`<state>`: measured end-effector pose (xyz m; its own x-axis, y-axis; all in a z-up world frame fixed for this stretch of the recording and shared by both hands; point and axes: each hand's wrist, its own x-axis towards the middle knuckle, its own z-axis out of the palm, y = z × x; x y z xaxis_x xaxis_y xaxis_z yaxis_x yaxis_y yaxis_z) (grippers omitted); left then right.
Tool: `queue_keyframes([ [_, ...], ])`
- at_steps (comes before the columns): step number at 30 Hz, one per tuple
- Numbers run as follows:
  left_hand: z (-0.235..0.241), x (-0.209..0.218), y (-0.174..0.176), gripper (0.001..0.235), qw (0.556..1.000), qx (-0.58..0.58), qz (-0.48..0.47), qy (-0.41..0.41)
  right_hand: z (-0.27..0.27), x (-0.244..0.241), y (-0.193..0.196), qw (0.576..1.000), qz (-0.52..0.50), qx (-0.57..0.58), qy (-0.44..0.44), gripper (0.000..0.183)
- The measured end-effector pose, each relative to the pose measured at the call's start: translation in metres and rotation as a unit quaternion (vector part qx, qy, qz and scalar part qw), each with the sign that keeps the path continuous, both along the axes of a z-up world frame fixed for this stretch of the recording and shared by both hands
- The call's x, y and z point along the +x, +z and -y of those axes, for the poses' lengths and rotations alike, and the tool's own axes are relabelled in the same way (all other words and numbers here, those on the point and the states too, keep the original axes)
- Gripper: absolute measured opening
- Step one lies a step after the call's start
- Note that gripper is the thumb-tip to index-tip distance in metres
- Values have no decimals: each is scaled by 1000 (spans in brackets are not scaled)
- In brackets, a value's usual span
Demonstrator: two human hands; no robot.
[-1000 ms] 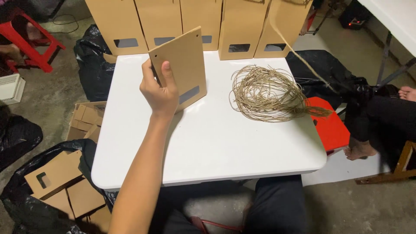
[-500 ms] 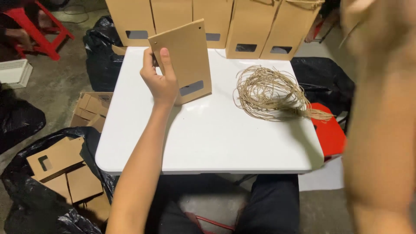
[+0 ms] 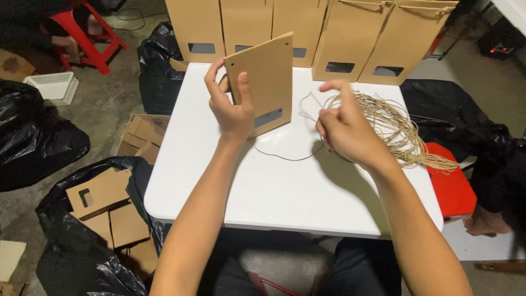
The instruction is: Assembling paper gift bags by threading twine handles through pre-punched holes
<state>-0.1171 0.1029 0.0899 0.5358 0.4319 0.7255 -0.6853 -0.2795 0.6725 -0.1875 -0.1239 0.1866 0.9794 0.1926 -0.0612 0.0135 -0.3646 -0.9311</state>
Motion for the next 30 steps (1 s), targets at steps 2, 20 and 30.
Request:
queue_keyframes([
  [2, -1, 9, -7, 45, 1000, 7, 25, 11, 10, 5, -5, 992, 5, 121, 30, 19],
  [20, -17, 28, -20, 44, 992, 83, 46, 89, -17, 16, -2, 908, 347, -183, 148, 40],
  [30, -23, 29, -14, 31, 968, 157, 86, 173, -47, 51, -21, 923, 376, -10, 79, 44],
])
